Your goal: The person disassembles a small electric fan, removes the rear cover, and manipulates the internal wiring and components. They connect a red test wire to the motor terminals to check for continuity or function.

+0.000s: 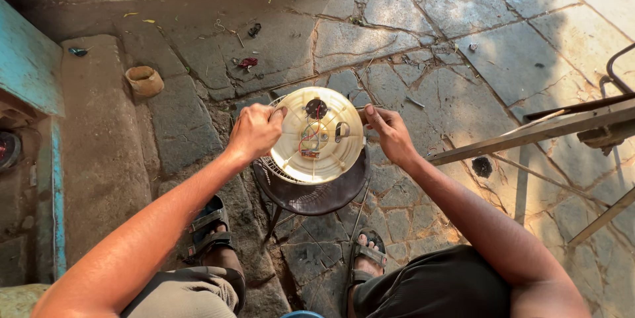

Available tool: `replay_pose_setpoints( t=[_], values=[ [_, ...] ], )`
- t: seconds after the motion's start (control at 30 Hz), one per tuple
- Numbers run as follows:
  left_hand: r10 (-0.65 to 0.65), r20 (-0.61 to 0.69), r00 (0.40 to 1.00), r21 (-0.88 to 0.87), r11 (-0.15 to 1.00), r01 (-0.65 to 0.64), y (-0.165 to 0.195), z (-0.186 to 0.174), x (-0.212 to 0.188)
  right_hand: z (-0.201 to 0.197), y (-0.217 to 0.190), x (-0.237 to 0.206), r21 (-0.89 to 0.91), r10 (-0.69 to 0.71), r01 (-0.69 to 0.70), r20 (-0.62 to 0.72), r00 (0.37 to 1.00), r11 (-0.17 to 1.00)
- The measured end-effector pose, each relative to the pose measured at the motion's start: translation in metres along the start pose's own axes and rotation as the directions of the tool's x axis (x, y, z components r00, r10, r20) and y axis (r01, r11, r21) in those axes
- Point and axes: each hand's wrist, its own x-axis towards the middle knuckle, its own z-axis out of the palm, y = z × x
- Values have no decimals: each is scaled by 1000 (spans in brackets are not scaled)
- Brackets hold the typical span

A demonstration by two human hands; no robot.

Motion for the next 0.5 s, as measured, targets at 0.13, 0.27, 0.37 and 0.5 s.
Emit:
replay_pose_setpoints(
  t=[0.13, 0.27, 0.37, 0.5],
  values=[
    [211, -143, 967, 34, 977, -208, -28, 8, -12, 3, -6, -5, -280, -167, 183, 81, 983, 942],
    [162, -115, 980, 6, 987, -162, -44, 6, -20, 6, -11, -12, -469, -247, 285, 141, 959, 836],
    [164, -31, 986, -176, 970, -167, -40, -1, -24, 2, -11, -12, -522, -256, 266, 94, 962, 810],
    [75, 94, 993, -284, 958, -45, -25, -3, -32, -5, -8, -9, -460, -38, 2, -70, 997, 888]
  ],
)
